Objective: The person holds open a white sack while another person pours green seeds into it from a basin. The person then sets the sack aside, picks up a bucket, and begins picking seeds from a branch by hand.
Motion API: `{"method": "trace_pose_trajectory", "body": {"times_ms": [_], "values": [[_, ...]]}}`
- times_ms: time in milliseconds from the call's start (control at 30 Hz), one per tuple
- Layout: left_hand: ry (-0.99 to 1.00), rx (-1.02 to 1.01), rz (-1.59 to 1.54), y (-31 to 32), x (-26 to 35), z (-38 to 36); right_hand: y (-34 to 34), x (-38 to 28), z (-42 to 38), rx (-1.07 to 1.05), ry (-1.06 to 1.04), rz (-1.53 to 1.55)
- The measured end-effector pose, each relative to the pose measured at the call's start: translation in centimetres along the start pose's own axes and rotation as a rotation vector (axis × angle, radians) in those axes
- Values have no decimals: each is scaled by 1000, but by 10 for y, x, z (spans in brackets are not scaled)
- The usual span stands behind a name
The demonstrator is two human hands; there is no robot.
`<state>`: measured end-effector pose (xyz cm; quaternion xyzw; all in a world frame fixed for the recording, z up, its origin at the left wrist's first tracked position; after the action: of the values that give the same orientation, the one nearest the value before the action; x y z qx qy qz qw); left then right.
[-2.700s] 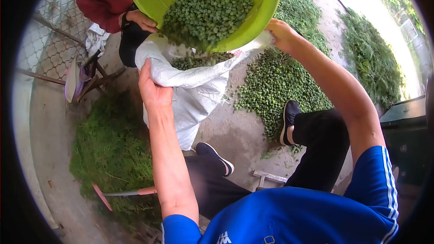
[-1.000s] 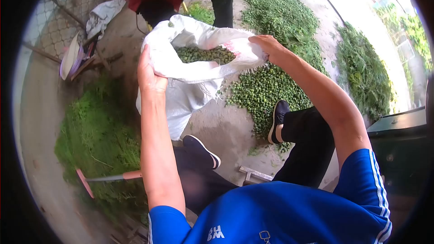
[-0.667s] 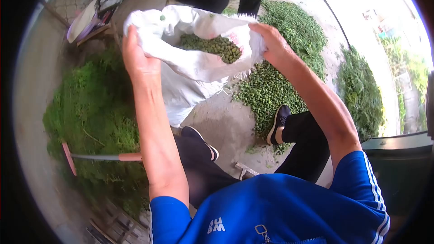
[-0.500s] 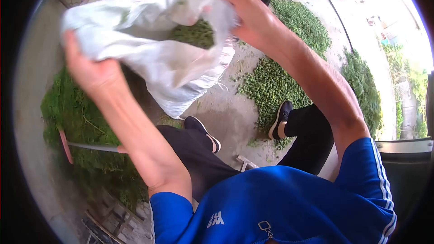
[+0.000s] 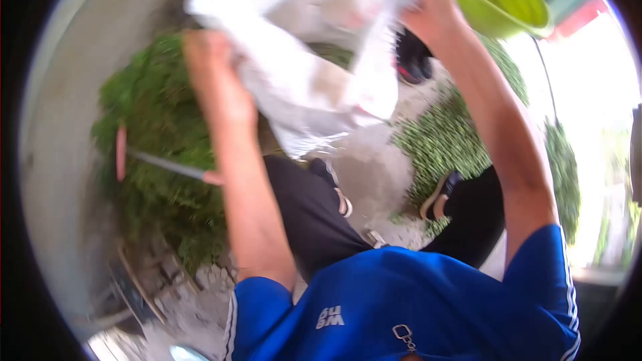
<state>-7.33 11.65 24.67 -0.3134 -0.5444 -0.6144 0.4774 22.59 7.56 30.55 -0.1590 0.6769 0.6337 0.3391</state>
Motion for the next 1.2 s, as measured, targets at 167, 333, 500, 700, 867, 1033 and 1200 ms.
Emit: {"method": "trace_pose_trajectory", "body": {"times_ms": [167,333,500,700,867,1033,1200], "values": [[-269,-424,356,28,-59,-113,-31,14,-10,61,45,-150],[418,-538,953,88,-121,-155,-25,45,-23,110,116,-178],[165,-180,732,72,-240,-118,4,63,-35,78,124,-279],[61,-623,955,31,-176,8,40,77,-13,-16,103,-316],[-294,190,-50,-132,-142,120,142,104,6,-240,-29,-516],[-121,44,13,-224,-89,163,162,154,15,-696,177,-462],[-362,300,151,-279,-126,166,2,133,22,-369,197,-806]]}}
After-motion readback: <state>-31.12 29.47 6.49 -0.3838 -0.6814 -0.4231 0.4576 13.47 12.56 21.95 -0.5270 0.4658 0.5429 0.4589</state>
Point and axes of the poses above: each hand's wrist, its own z-axis towards the middle knuckle, its own y-axis out of the palm, x = y × z, the point moved 8 cm from there along z, towards the middle knuckle, and after that the axes turned 10 degrees about z, right-handed, at the moved point
